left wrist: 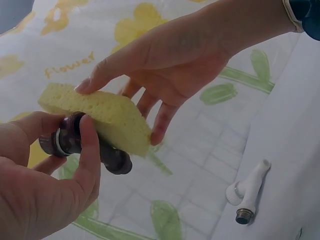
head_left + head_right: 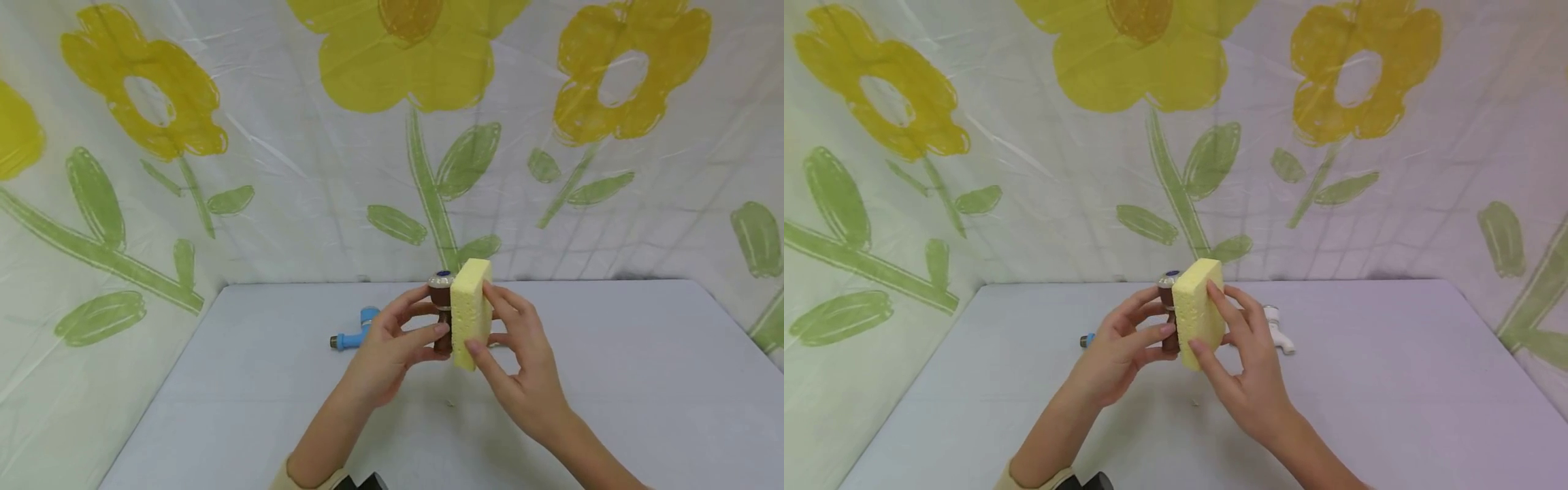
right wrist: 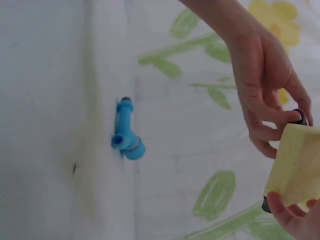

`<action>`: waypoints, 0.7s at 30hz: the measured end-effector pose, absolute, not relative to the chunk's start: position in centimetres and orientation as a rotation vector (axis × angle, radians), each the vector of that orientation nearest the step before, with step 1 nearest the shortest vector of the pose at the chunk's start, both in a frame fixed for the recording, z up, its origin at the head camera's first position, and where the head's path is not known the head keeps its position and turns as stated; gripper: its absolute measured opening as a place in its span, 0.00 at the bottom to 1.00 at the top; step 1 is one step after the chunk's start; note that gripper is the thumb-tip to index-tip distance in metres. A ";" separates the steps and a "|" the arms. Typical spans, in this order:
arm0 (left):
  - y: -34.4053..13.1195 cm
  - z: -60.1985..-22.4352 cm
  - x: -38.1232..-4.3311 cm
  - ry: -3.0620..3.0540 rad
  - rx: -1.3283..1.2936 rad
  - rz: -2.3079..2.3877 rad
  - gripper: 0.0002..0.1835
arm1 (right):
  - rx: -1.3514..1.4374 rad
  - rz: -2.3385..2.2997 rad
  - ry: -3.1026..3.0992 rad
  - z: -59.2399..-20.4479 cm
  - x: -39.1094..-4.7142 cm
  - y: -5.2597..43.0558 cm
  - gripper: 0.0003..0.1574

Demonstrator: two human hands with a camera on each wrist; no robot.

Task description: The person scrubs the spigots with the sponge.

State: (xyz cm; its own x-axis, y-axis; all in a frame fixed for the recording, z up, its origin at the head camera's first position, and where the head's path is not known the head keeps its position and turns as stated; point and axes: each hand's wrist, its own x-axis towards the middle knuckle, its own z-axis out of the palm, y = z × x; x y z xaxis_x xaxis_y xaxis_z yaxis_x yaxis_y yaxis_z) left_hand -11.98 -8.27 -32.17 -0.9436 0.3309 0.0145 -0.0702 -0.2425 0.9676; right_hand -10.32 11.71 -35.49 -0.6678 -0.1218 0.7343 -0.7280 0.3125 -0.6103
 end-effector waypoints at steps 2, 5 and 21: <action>-8.4 -32.1 -12.1 1.739 0.339 2.253 0.33 | 0.737 1.356 -2.016 -35.3 -10.3 11.9 0.47; -8.4 -32.2 -12.1 1.721 0.344 2.245 0.35 | 0.718 1.334 -2.023 -35.1 -10.3 12.1 0.47; -8.2 -33.0 -12.4 1.852 0.364 2.191 0.31 | 0.640 1.762 -2.098 -33.7 -10.0 13.5 0.29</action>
State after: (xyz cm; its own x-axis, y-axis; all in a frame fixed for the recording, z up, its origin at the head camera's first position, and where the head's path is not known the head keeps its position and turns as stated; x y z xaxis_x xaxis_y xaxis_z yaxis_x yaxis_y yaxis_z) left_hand -12.40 -8.25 -33.02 -0.9377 0.3462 0.0291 -0.0290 -0.1615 0.9865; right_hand -10.03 13.49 -33.73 -0.8458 -0.1282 0.5179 -0.5322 0.1360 -0.8356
